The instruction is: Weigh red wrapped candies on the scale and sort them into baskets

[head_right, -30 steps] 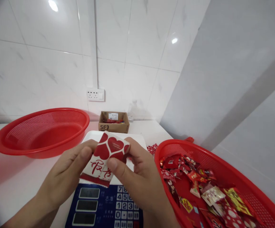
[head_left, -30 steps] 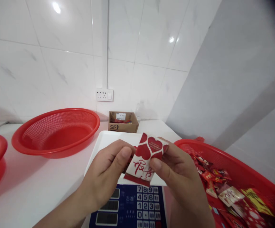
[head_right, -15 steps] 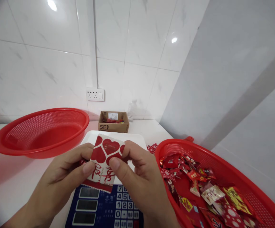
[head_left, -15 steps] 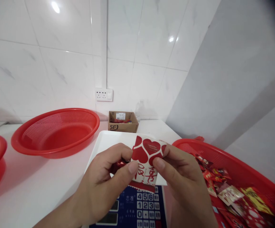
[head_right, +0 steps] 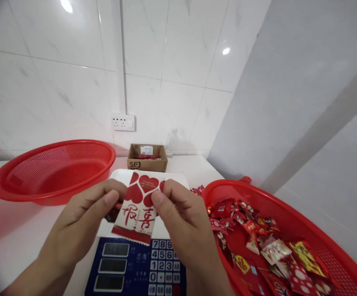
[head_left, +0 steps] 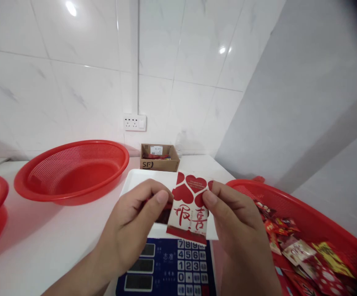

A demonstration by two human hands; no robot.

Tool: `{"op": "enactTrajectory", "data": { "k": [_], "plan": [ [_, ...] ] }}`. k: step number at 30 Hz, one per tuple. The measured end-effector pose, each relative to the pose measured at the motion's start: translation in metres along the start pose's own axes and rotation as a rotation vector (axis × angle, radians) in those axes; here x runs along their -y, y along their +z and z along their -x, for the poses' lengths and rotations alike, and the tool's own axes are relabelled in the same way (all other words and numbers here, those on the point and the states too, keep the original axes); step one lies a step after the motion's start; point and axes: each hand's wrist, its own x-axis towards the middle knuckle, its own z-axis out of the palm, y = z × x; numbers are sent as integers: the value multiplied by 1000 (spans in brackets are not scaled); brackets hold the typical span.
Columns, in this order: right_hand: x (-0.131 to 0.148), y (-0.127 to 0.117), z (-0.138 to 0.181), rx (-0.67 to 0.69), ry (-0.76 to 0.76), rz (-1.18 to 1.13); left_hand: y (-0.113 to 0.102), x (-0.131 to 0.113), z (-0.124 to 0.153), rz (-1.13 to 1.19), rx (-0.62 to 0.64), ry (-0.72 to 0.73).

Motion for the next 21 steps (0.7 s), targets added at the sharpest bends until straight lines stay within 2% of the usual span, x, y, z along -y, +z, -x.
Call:
{"op": "enactTrajectory", "data": {
  "k": [4,7,13,21],
  "plan": [
    [-1,-2,-1,-73,-2,2,-6,9,-9,-43,-330,211],
    [-1,-3,-2,-76,-9,-5,-9,14,-14,-4,-457,320],
    [-1,-4,-2,-76,-29,26,-7,15,-15,10,-447,372],
    [2,-4,-3,-88,-78,214,-7,17,-14,20,-431,390]
  ]
}}
